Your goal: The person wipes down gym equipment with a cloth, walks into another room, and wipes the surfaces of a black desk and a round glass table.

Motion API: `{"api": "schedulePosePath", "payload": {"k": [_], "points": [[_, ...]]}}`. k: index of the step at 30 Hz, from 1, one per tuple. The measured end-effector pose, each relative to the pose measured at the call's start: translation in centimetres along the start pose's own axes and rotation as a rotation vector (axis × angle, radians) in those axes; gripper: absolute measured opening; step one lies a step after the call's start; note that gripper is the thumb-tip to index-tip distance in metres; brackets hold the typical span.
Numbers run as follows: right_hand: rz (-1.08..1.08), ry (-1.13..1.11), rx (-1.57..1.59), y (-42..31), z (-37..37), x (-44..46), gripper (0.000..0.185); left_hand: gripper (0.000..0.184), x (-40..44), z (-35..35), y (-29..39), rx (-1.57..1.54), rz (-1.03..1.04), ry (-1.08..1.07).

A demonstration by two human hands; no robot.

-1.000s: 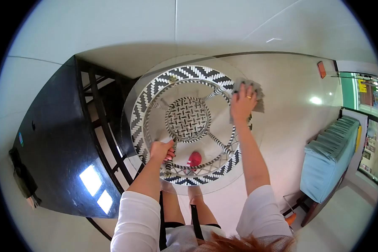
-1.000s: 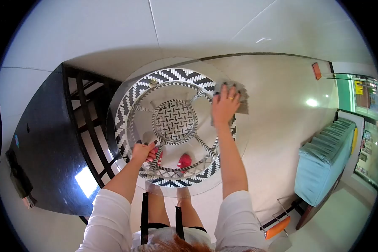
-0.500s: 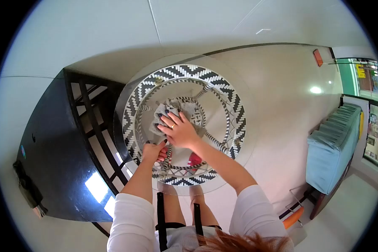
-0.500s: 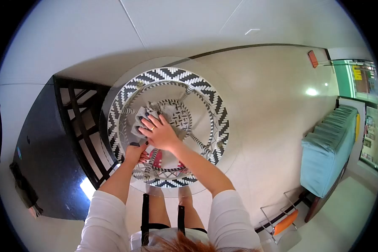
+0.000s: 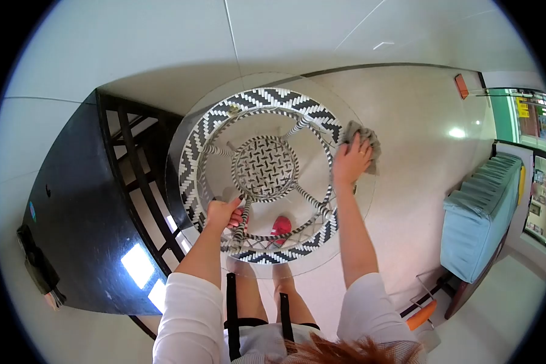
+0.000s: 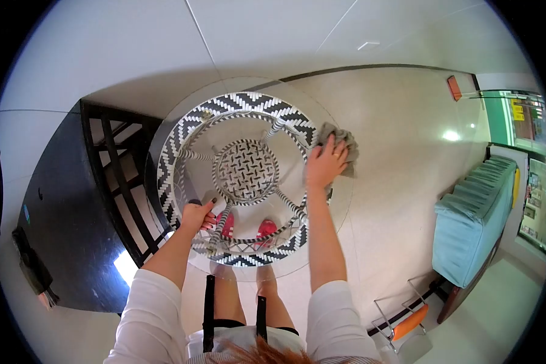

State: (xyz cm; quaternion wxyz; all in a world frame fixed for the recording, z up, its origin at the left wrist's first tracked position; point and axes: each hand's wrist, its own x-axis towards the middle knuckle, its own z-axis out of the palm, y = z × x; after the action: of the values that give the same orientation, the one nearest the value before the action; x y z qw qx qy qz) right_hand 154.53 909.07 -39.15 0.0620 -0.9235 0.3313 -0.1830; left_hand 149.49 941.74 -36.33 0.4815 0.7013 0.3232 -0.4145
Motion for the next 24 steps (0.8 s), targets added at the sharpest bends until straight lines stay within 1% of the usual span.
{"api": "schedulePosePath", "payload": {"k": [1, 5, 7, 9, 10, 12, 13, 14, 16, 18, 20, 21, 24], "points": [[0.003, -0.058, -0.004, -1.3, 0.0, -1.3, 0.047, 0.043, 0.0, -0.1, 0.0, 0.002, -0.002, 0.001], [-0.301, -0.197, 0.088, -7.7, -1.9, -8.6, 0.049, 0.044, 0.5, 0.0, -0.3, 0.006, -0.011, -0.011], [-0.460, -0.337, 0.183, -9.9, -3.9, -11.7, 0.048, 0.044, 0.5, -0.1, -0.3, 0.013, -0.018, -0.009], [-0.629, -0.425, 0.355, -10.7, -4.4, -14.5, 0.046, 0.044, 0.0, 0.0, 0.2, 0.043, -0.003, 0.005], [-0.624, -0.423, 0.358, -10.5, -4.4, -14.8, 0.046, 0.044, -0.2, -0.1, 0.5, 0.048, -0.003, 0.006], [-0.859, -0.407, 0.515, -9.9, -4.3, -15.4, 0.044, 0.044, -0.5, 0.1, 0.6, 0.035, 0.012, 0.008], [-0.943, -0.430, 0.523, -9.3, -4.2, -14.2, 0.042, 0.044, -0.3, 0.2, 0.5, 0.042, 0.010, 0.005], [-1.027, -0.516, 0.508, -8.5, -4.2, -12.9, 0.045, 0.044, 0.0, 0.1, 0.4, 0.026, -0.013, 0.006], [-1.052, -0.634, 0.265, -7.4, -4.2, -9.8, 0.053, 0.044, 0.1, 0.0, 0.1, 0.012, -0.041, 0.014], [-0.916, -0.492, 0.214, -5.2, -3.0, -6.4, 0.054, 0.044, 0.1, 0.1, 0.0, 0.026, 0.006, 0.030], [-0.715, -0.367, 0.238, -2.7, -3.1, -2.9, 0.050, 0.043, 0.2, 0.1, -0.1, 0.040, 0.008, 0.024], [-0.657, -0.233, 0.202, -0.9, -2.3, -1.9, 0.046, 0.043, 0.3, 0.0, -0.1, 0.051, 0.012, 0.019], [-0.391, -0.068, 0.146, 3.1, -1.9, -0.6, 0.045, 0.044, 0.2, 0.1, 0.1, 0.068, 0.007, 0.042]]}}
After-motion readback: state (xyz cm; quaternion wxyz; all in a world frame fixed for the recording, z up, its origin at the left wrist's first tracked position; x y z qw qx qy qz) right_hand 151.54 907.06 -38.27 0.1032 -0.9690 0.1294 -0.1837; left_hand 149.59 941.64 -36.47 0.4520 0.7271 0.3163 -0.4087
